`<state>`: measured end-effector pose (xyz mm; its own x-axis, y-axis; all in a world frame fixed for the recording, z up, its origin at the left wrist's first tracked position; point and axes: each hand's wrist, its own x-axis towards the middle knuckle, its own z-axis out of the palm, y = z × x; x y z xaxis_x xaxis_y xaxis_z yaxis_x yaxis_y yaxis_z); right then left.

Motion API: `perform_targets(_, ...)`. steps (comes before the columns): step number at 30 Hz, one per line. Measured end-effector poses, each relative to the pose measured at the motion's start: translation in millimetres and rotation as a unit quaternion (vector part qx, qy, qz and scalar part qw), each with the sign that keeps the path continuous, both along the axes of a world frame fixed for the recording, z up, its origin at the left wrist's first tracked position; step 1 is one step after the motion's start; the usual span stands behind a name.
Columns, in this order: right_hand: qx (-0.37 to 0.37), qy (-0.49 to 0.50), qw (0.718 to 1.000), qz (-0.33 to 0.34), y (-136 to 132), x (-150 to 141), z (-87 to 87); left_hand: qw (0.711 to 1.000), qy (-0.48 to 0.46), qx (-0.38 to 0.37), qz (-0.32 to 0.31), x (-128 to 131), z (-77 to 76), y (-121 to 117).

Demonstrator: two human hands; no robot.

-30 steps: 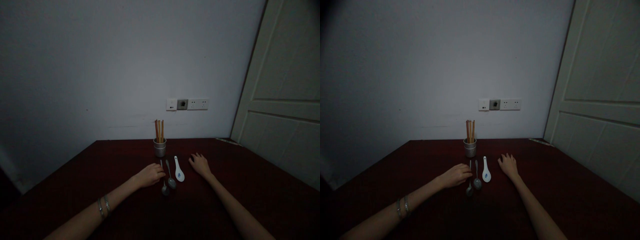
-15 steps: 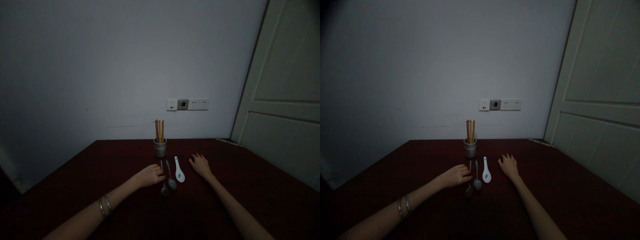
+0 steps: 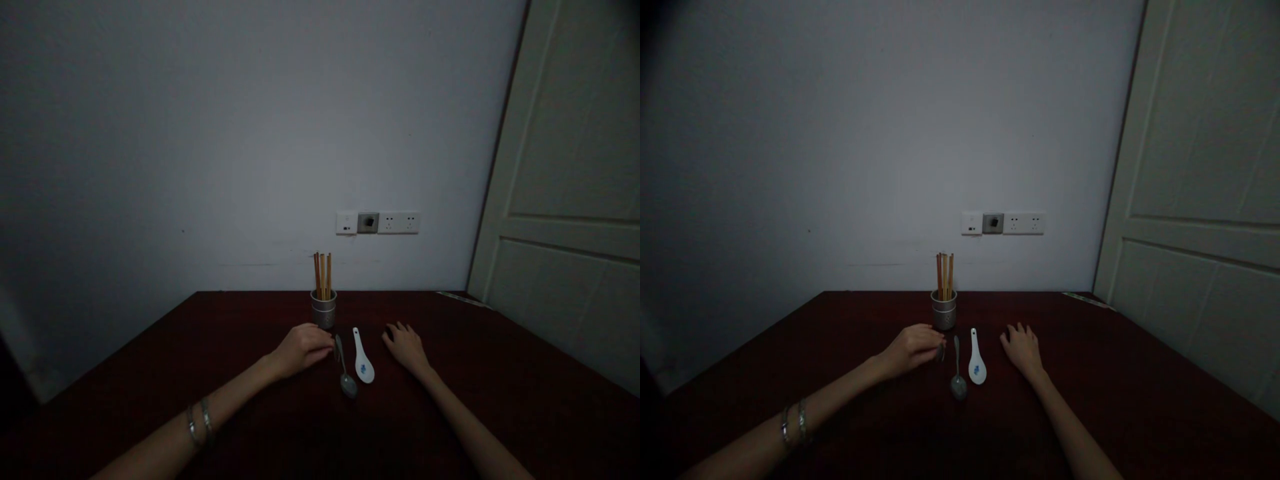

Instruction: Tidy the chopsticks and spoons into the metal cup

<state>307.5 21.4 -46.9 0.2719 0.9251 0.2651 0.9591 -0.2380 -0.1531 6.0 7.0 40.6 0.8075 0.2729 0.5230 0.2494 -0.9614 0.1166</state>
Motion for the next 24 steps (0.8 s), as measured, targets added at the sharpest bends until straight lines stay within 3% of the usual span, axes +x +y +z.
perform_targets(7,-0.001,-0.004,1.0,-0.002,-1.8,-1.3,1.8,0.965,-0.19,-0.162,0.083,7.5,52.7,-2.6)
perform_targets(12,0.002,-0.001,1.0,-0.002,-1.6,-1.2,0.4,0.937,-0.229,-0.233,0.12,13.0,73.8,1.5)
perform_targets(16,0.007,-0.003,1.0,0.002,1.4,1.1,-3.1,0.925,-0.248,-0.266,0.108,21.3,73.0,9.2)
perform_targets(24,0.006,-0.017,1.0,0.003,-0.1,1.1,0.3,0.893,-0.29,-0.331,0.1,33.6,48.4,18.0)
